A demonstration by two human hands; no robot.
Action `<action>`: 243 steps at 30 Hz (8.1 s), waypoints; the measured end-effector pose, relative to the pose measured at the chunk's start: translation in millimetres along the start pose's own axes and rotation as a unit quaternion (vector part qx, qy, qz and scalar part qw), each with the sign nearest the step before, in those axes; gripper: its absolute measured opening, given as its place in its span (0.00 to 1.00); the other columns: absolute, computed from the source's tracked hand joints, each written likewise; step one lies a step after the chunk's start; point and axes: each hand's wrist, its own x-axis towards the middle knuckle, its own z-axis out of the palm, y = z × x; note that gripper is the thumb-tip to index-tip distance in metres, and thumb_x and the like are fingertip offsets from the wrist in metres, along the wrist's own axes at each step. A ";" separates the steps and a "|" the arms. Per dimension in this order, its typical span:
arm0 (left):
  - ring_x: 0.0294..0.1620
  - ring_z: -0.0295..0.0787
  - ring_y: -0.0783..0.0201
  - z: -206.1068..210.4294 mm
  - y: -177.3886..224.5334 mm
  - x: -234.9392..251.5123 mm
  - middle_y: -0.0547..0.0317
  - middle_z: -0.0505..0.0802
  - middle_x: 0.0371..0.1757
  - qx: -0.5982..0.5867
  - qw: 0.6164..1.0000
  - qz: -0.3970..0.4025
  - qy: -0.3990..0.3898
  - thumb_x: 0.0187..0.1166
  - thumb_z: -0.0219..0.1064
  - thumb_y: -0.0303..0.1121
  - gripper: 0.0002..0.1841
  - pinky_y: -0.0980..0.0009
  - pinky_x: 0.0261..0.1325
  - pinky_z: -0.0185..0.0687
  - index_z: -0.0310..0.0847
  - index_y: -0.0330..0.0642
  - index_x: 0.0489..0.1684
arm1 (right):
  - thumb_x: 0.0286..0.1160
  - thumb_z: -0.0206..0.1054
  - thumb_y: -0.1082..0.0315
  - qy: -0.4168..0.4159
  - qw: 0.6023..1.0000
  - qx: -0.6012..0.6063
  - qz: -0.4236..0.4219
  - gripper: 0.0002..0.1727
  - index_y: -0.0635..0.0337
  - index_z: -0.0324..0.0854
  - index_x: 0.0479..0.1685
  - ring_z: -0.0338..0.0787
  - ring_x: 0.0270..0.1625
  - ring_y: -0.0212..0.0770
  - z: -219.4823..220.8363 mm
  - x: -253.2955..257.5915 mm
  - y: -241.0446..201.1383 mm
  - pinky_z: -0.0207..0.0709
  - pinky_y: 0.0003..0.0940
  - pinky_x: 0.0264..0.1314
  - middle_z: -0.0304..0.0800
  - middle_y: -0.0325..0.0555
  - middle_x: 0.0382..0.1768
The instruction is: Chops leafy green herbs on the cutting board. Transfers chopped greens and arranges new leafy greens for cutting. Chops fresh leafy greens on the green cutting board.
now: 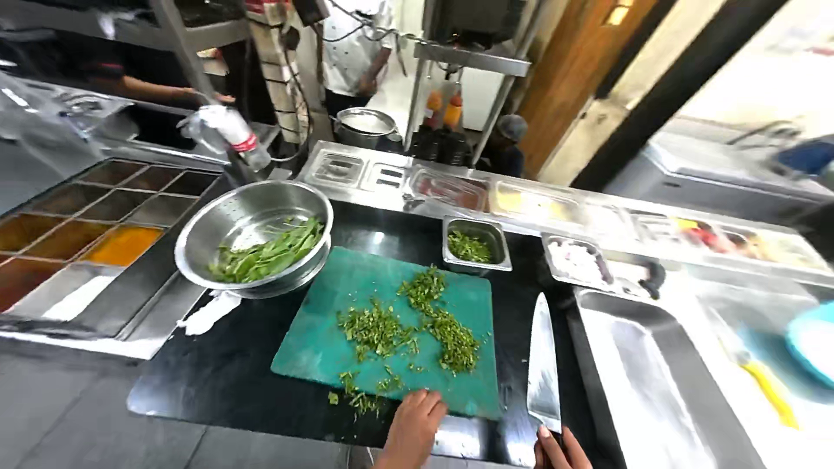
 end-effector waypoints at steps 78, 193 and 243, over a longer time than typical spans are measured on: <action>0.85 0.73 0.52 -134.8 -151.6 -66.5 0.44 0.79 0.83 -0.350 0.904 -0.094 -0.228 0.91 0.52 0.35 0.23 0.58 0.88 0.66 0.75 0.33 0.79 | 0.92 0.50 0.58 0.134 0.966 0.004 0.220 0.19 0.66 0.77 0.52 0.80 0.17 0.37 341.2 -246.3 83.1 0.78 0.36 0.22 0.79 0.41 0.18; 0.90 0.65 0.53 -88.1 -223.7 130.2 0.51 0.76 0.86 -0.250 0.953 -0.124 -0.115 0.91 0.48 0.52 0.31 0.50 0.91 0.56 0.73 0.40 0.83 | 0.89 0.58 0.55 0.067 0.944 -0.313 0.077 0.21 0.62 0.79 0.66 0.90 0.29 0.52 133.9 30.8 -1.9 0.83 0.55 0.34 0.90 0.52 0.31; 0.70 0.83 0.56 17.2 -93.4 402.0 0.44 0.89 0.65 -0.430 0.860 -0.252 0.111 0.93 0.53 0.36 0.18 0.56 0.77 0.74 0.84 0.34 0.65 | 0.88 0.60 0.64 0.134 0.973 0.132 -0.132 0.15 0.63 0.89 0.43 0.89 0.39 0.35 187.2 351.3 -175.8 0.83 0.37 0.47 0.91 0.45 0.35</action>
